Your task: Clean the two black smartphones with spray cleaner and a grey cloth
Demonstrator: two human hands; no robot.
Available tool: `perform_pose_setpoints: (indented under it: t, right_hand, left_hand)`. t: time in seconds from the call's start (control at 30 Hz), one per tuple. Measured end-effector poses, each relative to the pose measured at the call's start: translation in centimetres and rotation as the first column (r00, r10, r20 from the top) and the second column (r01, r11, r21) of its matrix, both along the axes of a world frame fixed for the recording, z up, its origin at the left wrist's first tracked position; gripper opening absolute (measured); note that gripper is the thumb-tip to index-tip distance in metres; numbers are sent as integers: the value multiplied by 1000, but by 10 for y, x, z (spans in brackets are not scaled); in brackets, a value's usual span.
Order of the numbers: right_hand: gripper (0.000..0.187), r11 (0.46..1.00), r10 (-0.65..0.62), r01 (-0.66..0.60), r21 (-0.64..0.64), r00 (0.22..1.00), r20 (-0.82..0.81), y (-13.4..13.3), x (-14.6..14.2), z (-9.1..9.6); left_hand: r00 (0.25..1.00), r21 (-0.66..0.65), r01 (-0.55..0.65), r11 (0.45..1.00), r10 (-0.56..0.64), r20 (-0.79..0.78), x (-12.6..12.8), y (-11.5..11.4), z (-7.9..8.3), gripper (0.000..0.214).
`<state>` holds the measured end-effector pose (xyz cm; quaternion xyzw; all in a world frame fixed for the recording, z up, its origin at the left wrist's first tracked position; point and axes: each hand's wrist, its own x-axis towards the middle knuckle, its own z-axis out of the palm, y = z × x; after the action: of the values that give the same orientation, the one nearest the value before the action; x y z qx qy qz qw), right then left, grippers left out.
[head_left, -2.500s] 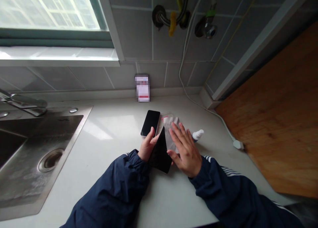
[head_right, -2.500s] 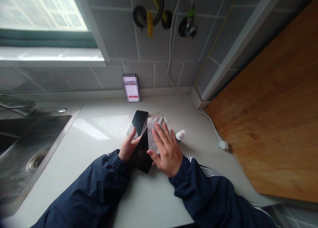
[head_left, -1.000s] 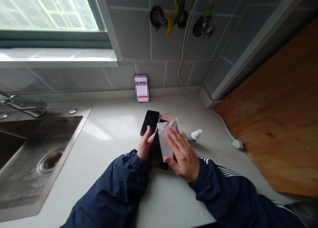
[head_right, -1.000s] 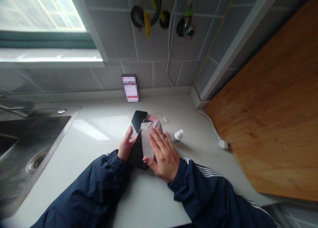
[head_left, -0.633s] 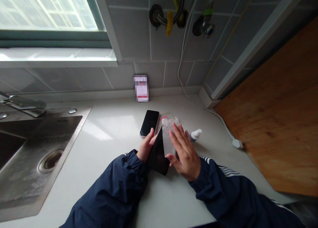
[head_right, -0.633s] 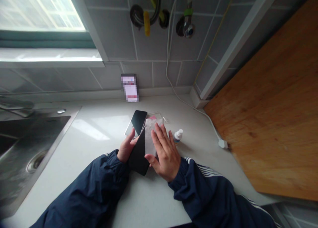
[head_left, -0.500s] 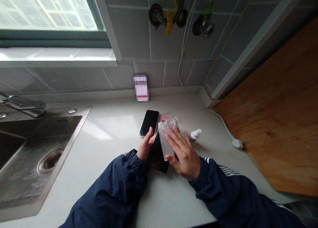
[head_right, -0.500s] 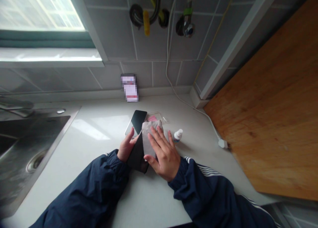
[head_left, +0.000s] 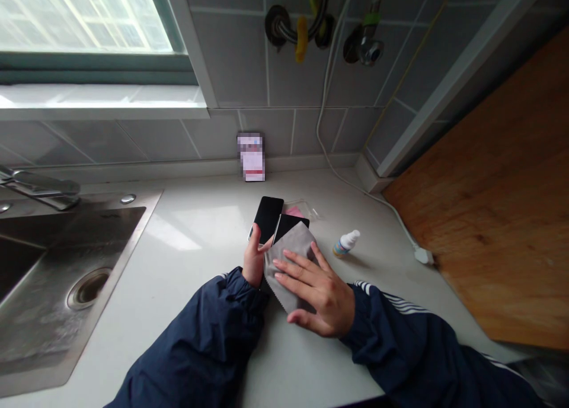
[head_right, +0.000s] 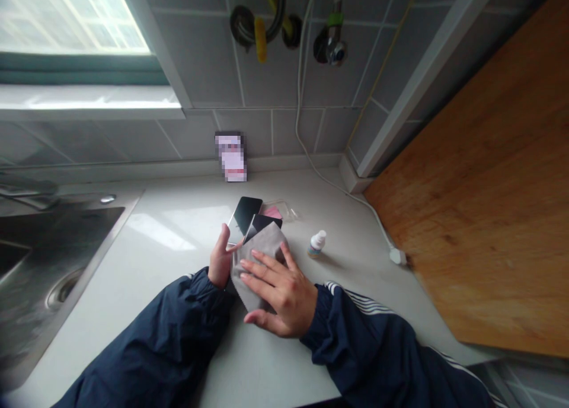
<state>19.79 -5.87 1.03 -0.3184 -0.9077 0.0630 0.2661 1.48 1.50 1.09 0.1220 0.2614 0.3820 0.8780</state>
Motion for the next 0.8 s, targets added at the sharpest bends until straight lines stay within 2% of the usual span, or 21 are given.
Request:
perform_pose_setpoints:
  t: [0.2,0.4,0.57,0.7,0.8]
  right_hand:
    - [70,995,87,-84,-52,994,67,-3,-2,4]
    - [71,997,45,-37,-65,990,133,-9,-9,0]
    - [69,998,-44,51,-39,982,183,-7,-9,-3]
    - [71,983,-173,183,-28,964,203,-3,-6,-4]
    - [72,957,-283,290,-19,943,175,-1,-5,-7]
  left_hand:
    - [998,7,58,998,-58,27,-1,-3,0,97]
    - [999,3,21,1000,-21,50,4,-6,2,100]
    - [1000,-33,18,999,-17,19,7,-7,5,96]
    - [998,-92,14,996,-19,-61,8,-7,2,93]
    - [999,-21,43,999,-42,29,9,-8,-3,92]
